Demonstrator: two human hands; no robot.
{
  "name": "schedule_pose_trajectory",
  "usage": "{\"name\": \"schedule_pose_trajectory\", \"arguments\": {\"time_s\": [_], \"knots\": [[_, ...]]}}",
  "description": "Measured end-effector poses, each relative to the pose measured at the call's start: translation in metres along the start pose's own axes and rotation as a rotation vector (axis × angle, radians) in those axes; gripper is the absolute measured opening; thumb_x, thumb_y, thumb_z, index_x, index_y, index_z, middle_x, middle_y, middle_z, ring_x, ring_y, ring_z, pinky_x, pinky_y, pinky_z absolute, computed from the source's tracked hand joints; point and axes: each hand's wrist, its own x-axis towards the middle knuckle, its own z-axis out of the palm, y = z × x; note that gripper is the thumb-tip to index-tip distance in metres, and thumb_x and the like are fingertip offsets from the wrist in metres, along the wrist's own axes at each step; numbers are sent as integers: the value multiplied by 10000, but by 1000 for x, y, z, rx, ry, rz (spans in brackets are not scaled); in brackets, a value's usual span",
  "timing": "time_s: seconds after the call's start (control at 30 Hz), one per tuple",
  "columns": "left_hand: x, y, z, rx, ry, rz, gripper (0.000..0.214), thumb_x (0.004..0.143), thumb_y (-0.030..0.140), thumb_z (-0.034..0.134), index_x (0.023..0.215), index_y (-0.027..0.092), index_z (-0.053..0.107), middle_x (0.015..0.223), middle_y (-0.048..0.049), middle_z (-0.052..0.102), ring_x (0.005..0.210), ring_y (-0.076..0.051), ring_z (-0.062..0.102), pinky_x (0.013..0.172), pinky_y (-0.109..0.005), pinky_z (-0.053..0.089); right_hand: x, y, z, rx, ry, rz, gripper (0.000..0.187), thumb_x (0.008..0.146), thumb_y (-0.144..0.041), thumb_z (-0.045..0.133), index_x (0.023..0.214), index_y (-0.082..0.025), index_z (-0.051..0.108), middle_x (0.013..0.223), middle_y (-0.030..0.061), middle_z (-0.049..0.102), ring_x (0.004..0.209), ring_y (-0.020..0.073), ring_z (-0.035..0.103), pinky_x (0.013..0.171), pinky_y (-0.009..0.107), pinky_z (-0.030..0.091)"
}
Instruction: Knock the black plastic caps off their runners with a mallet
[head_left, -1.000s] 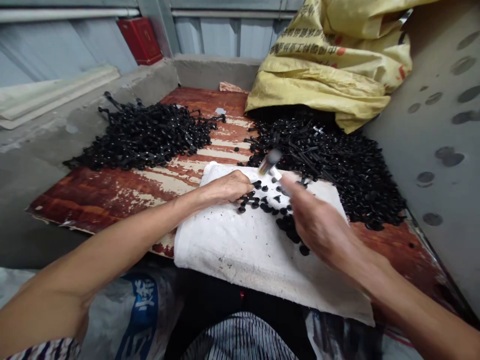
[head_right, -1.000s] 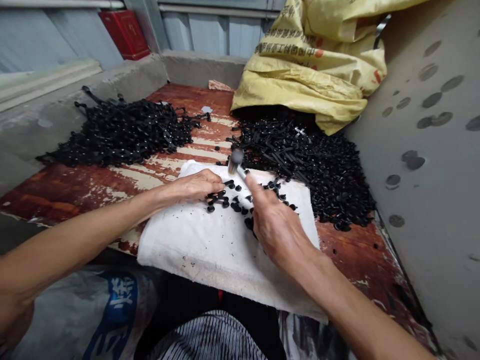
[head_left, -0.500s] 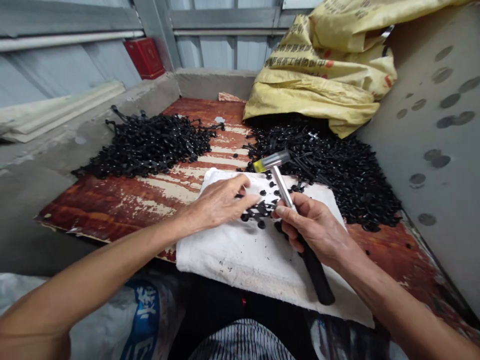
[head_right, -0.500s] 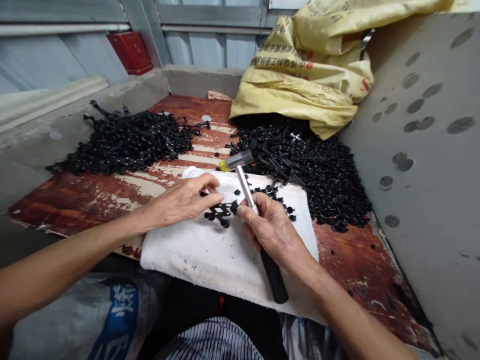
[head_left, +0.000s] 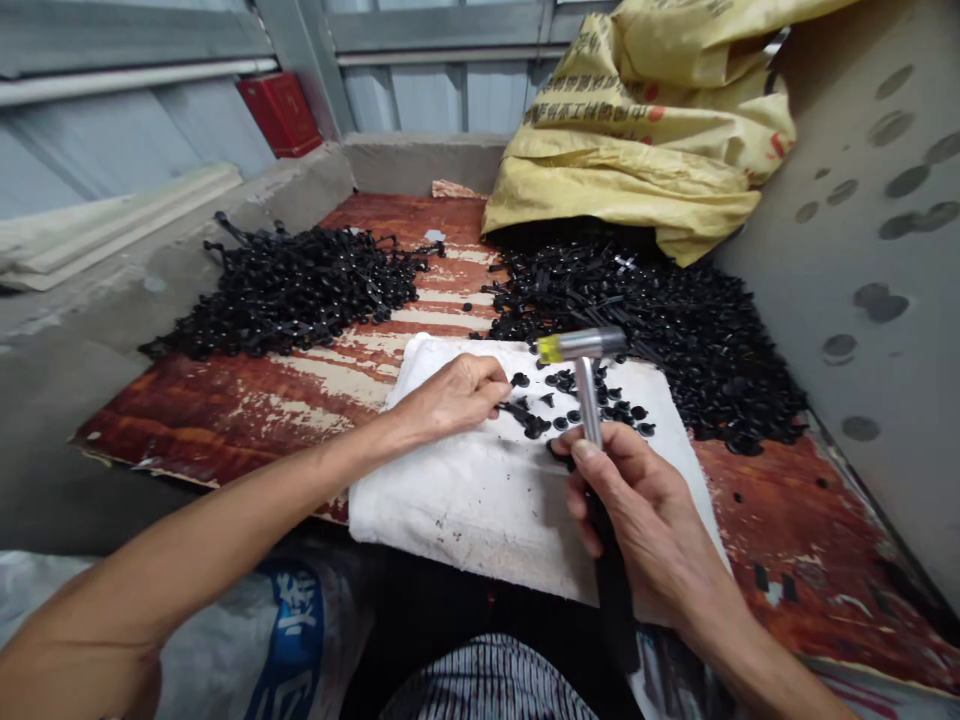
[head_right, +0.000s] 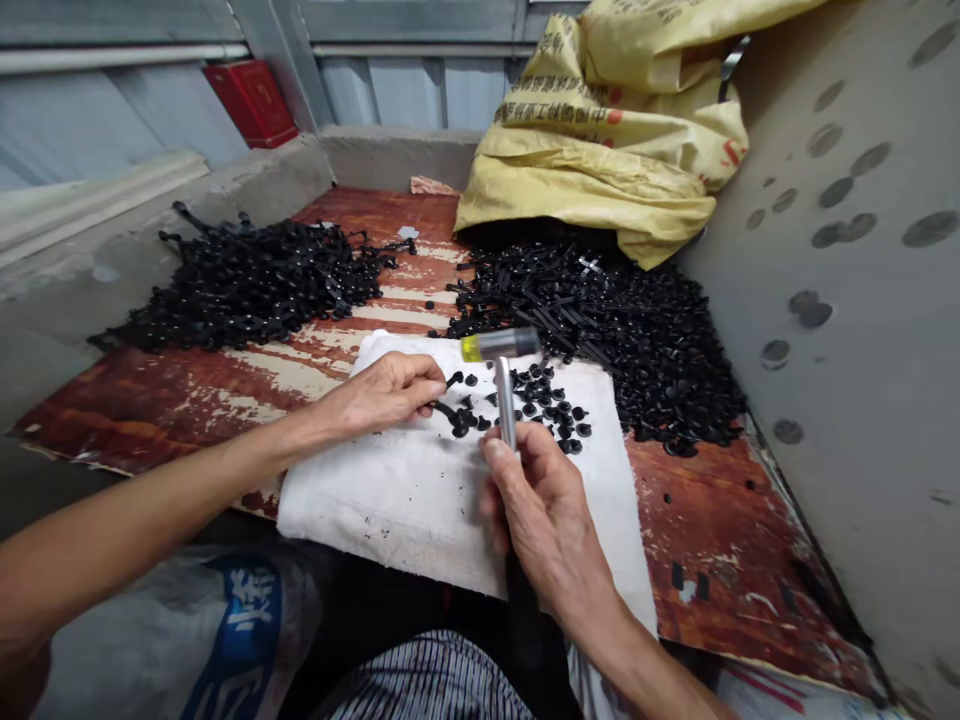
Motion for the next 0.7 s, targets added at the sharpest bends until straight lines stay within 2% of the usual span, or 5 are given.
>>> {"name": "schedule_pose_trajectory", "arguments": {"time_s": [0.13,0.23,0.47,0.7], "knots": [[16,-5,-7,100,1,59,173,808,128,462,644,175,493,532,64,418,489,-73,375,488,-214,266,-16,12,-6,207,109,47,340,752,-506,755,861,-218,611,712,-29,595,411,54,427,296,157,369],[22,-6,-6,211,9,135,181,807,143,458,634,167,504,555,62,393,525,-79,342,516,-228,255,-23,17,-8,287,149,90,324,723,-471,792,840,-214,632,722,-23,591,416,52,429,287,153,373],[26,-9,-5,292,-7,212,181,820,171,439,661,164,525,587,53,400,579,-98,377,556,-243,279,-24,19,-10,362,163,112,316,702,-446,821,829,-218,644,697,-20,596,417,52,422,281,146,375],[26,-8,-4,281,-12,191,174,822,190,437,689,158,545,596,51,407,569,-95,366,568,-243,289,-25,22,-11,371,133,111,265,747,-431,795,847,-225,661,716,-22,606,421,44,433,299,140,393]]}}
